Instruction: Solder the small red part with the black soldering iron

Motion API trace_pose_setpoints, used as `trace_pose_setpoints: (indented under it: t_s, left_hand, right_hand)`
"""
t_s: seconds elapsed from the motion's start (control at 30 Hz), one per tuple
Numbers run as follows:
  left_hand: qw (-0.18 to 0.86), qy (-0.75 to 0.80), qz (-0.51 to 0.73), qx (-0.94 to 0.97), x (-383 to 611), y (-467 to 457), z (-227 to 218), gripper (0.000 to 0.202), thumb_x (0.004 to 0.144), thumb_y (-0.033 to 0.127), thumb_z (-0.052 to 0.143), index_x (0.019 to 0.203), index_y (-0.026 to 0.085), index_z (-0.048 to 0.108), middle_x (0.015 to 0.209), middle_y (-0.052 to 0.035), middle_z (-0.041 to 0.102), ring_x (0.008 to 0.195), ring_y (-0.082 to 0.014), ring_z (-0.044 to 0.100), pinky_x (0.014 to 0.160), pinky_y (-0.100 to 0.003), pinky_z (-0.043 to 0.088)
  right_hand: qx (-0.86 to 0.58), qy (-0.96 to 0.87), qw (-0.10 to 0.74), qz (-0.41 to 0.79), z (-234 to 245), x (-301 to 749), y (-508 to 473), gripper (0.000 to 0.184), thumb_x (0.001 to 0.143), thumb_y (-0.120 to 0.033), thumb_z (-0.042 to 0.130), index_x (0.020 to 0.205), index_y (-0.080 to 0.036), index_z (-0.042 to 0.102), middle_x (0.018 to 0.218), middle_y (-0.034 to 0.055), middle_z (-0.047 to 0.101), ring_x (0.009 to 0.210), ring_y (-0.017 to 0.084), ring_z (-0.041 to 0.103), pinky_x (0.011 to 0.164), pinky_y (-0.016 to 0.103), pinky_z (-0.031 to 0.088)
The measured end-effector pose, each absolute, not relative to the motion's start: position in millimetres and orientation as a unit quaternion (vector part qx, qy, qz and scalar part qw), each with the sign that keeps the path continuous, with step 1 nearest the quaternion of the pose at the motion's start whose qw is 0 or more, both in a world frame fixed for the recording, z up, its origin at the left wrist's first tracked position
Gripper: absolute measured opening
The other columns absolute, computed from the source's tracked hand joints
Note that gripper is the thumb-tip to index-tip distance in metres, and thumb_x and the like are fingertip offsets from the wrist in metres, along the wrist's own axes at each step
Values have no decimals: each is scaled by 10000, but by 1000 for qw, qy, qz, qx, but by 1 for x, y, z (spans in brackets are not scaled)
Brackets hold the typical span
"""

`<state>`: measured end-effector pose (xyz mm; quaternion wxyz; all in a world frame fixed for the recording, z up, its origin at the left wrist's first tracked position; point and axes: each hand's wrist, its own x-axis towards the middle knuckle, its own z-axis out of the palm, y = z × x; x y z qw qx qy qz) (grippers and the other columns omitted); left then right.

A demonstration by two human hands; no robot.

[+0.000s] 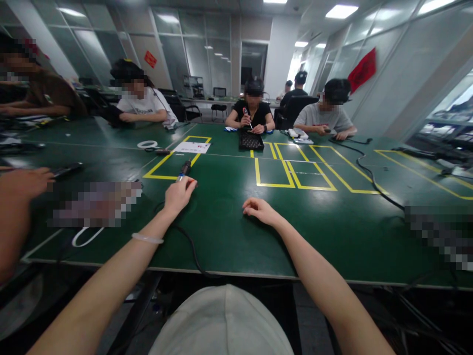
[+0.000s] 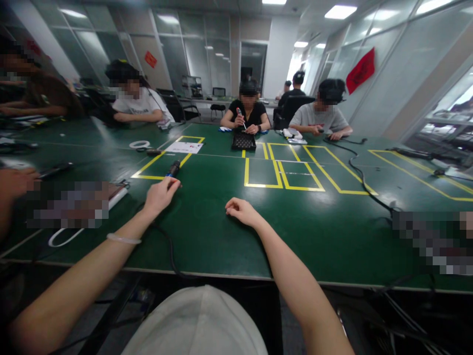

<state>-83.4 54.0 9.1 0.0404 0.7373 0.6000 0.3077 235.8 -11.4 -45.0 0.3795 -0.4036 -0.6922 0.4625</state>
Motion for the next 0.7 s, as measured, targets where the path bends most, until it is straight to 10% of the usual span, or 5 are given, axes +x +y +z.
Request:
trace_pose_setpoints:
  t_s: [0.3,0.7]
  left_hand:
    - [496,349,326,725,49,9,-6,434,876,461,530,1170,146,580,761,-11,630,692,-137,594,672,-276,477]
    - [327,350,296,827,40,-9,-1,262,884,410,561,1066,222,542,917,-16,700,849,-175,655,785,-297,481]
  right_hand:
    - [-411,-635,430,492,-34,235,-11,318,858,-487,606,863,-170,596,719,17,682,609,112,601,591,237,460]
    - [-413,-619,437,504,-35,233,-13,345,788,-496,692,829,-169,590,646,-2,655,570,108,583,532,217,418]
